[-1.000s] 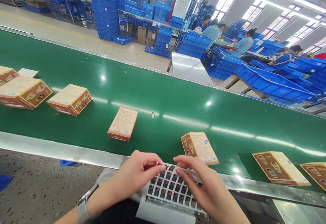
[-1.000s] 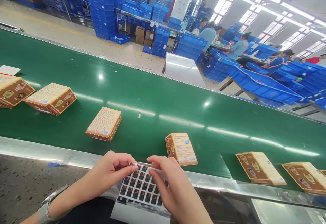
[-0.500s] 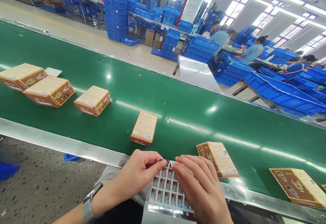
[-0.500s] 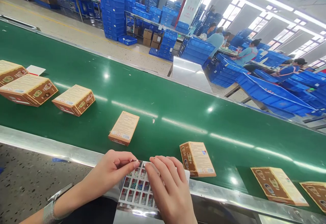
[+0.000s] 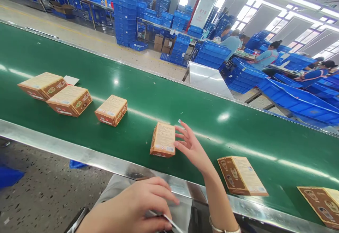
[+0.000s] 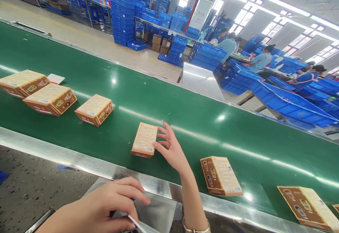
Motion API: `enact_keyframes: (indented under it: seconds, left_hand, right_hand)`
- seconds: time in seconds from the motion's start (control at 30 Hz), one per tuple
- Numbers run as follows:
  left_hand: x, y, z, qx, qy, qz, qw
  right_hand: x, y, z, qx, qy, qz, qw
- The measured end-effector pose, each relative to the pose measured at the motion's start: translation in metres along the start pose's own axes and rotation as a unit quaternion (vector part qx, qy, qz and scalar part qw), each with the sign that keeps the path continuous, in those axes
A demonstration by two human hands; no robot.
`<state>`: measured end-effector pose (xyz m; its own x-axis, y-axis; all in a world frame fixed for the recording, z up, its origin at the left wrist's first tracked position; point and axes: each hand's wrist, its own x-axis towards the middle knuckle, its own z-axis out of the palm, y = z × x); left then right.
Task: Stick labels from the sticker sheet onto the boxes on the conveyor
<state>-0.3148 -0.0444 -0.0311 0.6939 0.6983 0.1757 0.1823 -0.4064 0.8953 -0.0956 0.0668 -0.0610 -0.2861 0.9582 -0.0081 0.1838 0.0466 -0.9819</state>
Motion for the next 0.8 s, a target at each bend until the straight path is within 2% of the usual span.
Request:
enact_keyframes:
  seconds: [0.1,0.17,0.27,0.33,0.47,0.8]
  left_hand:
    - [0.0,-0.008,-0.002,0.128,0.071,0.044,0.988]
    - [0.003,-0.018,-0.005,0.193,0.086,0.043,0.976]
    - [0.006,-0.031,-0.008,0.226,0.056,0.033,0.972]
    - [0.009,-0.035,-0.008,0.228,0.039,0.038,0.972]
    - [0.016,-0.033,-0.005,0.239,0.027,0.055,0.969]
    - [0.03,-0.027,0.004,0.248,-0.008,0.054,0.967]
  right_hand:
    - [0.01,0.004,0.01,0.015,-0.028,-0.015,0.999]
    - [0.009,0.001,0.013,0.038,-0.002,-0.016,0.999]
    - [0.001,-0.006,0.017,0.067,0.094,0.013,0.993]
    - [-0.005,-0.012,0.02,0.077,0.135,0.051,0.987]
    - [-0.015,-0.018,0.024,0.077,0.165,0.098,0.978]
    - [-0.025,-0.013,0.018,0.061,0.231,0.109,0.965]
